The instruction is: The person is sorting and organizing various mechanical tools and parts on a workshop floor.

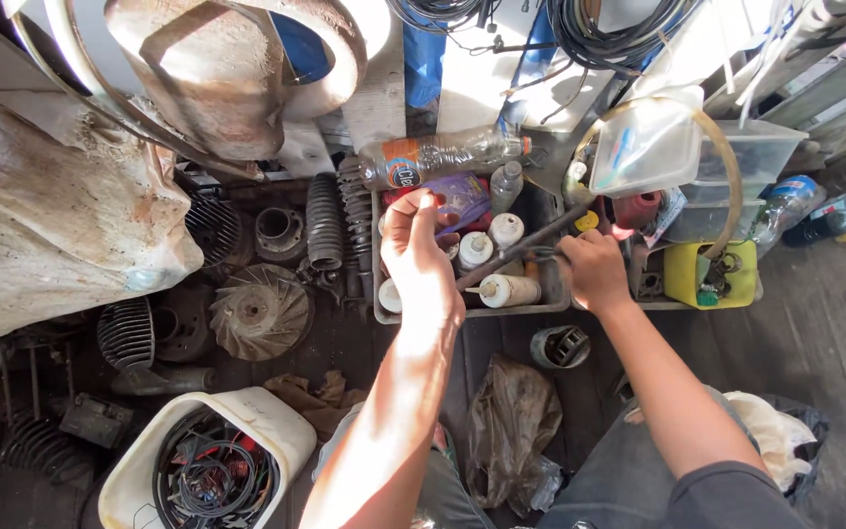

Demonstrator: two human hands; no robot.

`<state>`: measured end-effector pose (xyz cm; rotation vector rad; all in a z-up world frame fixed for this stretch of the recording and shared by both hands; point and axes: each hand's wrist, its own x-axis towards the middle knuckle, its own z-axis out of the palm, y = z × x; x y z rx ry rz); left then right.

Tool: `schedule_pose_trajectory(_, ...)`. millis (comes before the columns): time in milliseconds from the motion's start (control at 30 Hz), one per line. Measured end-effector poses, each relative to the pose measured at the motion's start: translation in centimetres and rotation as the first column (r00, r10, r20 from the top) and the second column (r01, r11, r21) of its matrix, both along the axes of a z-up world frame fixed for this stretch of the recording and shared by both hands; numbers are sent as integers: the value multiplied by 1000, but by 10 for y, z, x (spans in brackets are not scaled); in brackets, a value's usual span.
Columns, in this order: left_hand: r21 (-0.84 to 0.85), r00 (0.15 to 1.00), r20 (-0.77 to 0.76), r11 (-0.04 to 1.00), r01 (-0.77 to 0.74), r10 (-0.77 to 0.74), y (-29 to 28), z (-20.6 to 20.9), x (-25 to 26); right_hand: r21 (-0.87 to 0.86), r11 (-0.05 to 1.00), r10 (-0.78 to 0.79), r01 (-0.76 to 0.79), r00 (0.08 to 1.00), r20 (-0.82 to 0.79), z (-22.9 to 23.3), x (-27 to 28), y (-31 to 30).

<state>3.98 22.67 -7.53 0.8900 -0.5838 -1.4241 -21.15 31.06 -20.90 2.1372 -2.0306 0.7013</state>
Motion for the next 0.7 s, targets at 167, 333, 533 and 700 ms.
schedule_pose_trajectory(167,0,994,-102,999,32,-32,6,8,-7,32,999,19,-25,985,173,79,-7,2)
schedule_pose_trajectory(333,-13,992,-119,999,39,-41,7,4,-18,-281,960,123,-17,923,365,191,-20,-28)
schedule_pose_trajectory(533,-2,992,-105,998,64,-64,20,21,-27,-484,874,339,-47,772,537,267,-35,-99)
schedule_pose_trajectory(700,-42,990,-121,997,72,-76,21,26,-28,-485,834,486,-262,764,424,258,-81,-153)
